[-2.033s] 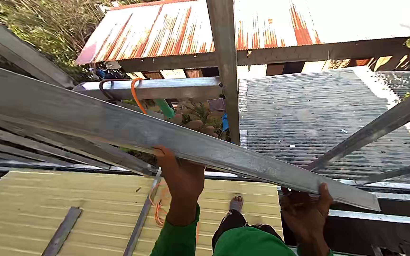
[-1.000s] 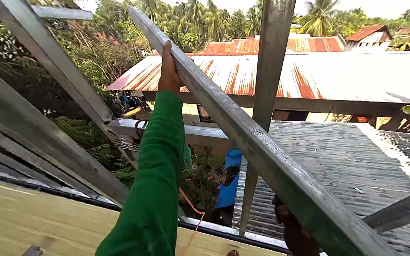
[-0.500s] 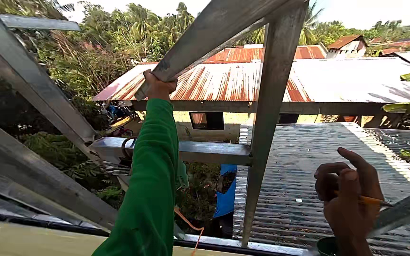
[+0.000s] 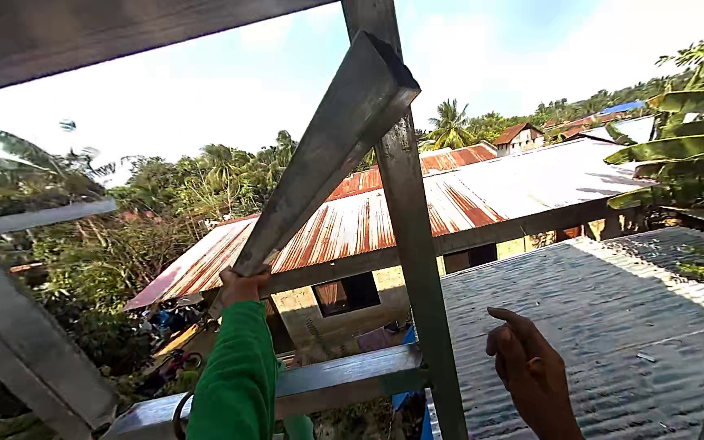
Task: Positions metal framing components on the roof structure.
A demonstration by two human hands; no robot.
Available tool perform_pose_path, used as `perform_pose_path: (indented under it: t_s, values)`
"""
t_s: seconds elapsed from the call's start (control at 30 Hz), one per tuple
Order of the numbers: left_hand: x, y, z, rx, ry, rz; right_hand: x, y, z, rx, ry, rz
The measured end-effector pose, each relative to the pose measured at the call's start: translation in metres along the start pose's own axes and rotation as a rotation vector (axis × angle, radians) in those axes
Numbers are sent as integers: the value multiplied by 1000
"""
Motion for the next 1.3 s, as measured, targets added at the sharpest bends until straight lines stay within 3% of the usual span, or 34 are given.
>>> perform_pose_path:
  t_s: [0.1, 0.33, 0.6, 0.73, 0.97, 1.1, 1.2, 1.3]
  values:
    - [-9, -6, 4, 85, 174, -83, 6, 7, 5, -16, -35, 2]
    - [-24, 23, -6, -13, 41, -24, 51, 10, 20, -15, -267, -120]
    - [-44, 47, -12, -29, 37, -3, 57, 10, 24, 40, -394, -176]
    - [-50, 61, -22, -42, -89, 61, 58, 9, 24, 50, -346, -202]
    - [-25, 41, -44, 18, -31, 120, 58, 9, 25, 37, -247, -259]
    - [-7, 14, -50, 113, 265, 83, 47, 17, 47, 160, 61, -349]
    - [4, 14, -55, 125, 216, 62, 38, 26, 74, 274, 81, -245]
    - [26, -18, -47, 176, 254, -19, 43, 42, 79, 257, 21, -201]
Point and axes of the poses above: each hand's wrist, its own y-axis towards the middle knuckle, its own x-axis out of the palm, z = x × y, the point moved 6 cm from there along y, towards the middle knuckle, and after that the axes turned 3 degrees about x, right-handed, at the moved point
